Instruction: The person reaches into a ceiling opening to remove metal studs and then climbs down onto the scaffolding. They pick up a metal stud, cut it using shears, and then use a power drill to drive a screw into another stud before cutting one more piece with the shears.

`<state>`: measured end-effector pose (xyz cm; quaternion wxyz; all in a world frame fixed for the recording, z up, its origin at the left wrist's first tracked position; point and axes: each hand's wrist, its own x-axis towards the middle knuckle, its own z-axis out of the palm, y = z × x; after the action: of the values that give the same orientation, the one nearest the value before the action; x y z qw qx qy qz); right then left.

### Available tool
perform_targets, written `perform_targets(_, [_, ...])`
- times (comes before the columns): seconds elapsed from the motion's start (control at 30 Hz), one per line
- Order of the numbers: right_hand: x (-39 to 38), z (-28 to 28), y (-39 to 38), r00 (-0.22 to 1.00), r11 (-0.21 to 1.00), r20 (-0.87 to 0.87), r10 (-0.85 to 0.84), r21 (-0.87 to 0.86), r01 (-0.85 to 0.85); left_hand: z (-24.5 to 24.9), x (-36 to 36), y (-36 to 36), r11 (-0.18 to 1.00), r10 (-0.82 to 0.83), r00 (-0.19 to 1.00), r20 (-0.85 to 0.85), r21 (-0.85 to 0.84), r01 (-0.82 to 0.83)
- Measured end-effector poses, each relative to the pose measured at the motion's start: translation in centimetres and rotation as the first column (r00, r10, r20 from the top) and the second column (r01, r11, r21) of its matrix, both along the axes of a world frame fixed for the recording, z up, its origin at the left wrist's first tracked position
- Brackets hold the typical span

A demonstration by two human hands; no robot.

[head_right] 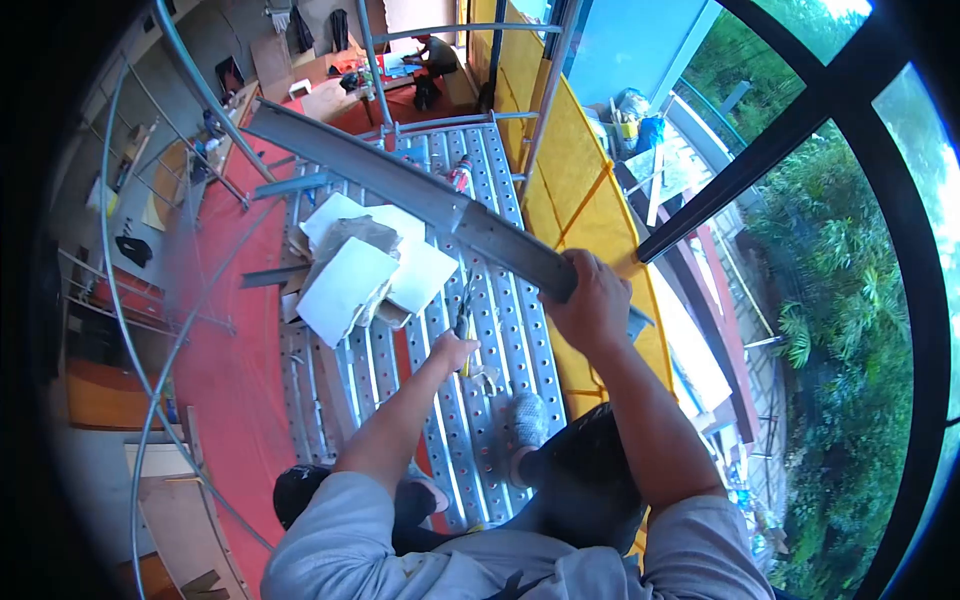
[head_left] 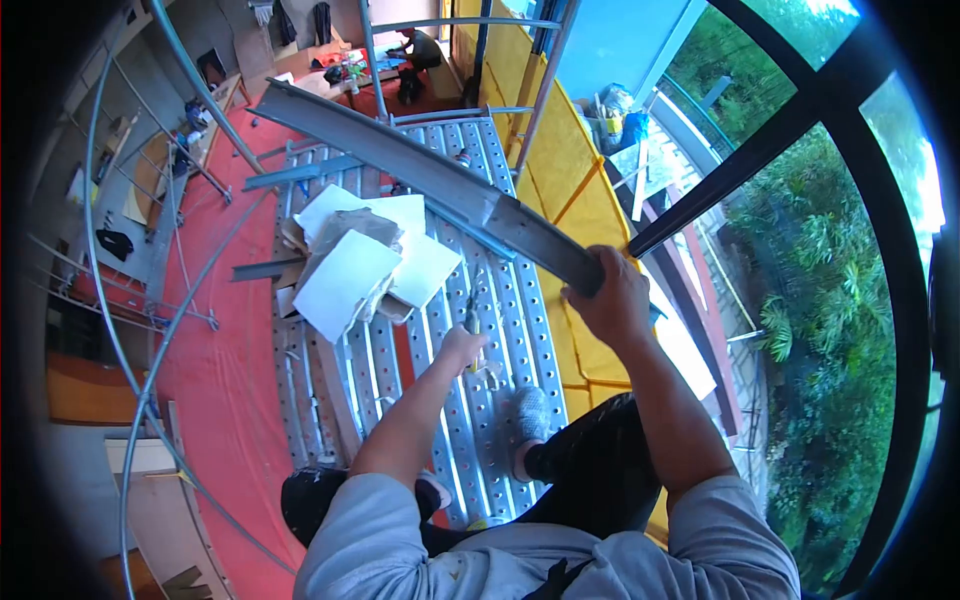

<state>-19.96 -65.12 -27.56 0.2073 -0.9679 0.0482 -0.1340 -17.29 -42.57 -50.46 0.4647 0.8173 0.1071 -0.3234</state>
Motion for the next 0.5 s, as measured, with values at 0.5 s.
perform_targets(0.5, [-1.8, 2.2, 2.1, 0.984, 0.986, 0.172, 0.050, -0.168, -0.021, 20.4, -11.1, 13.8, 0.944, -0.213, 0.927, 0.308, -0.180, 0.277])
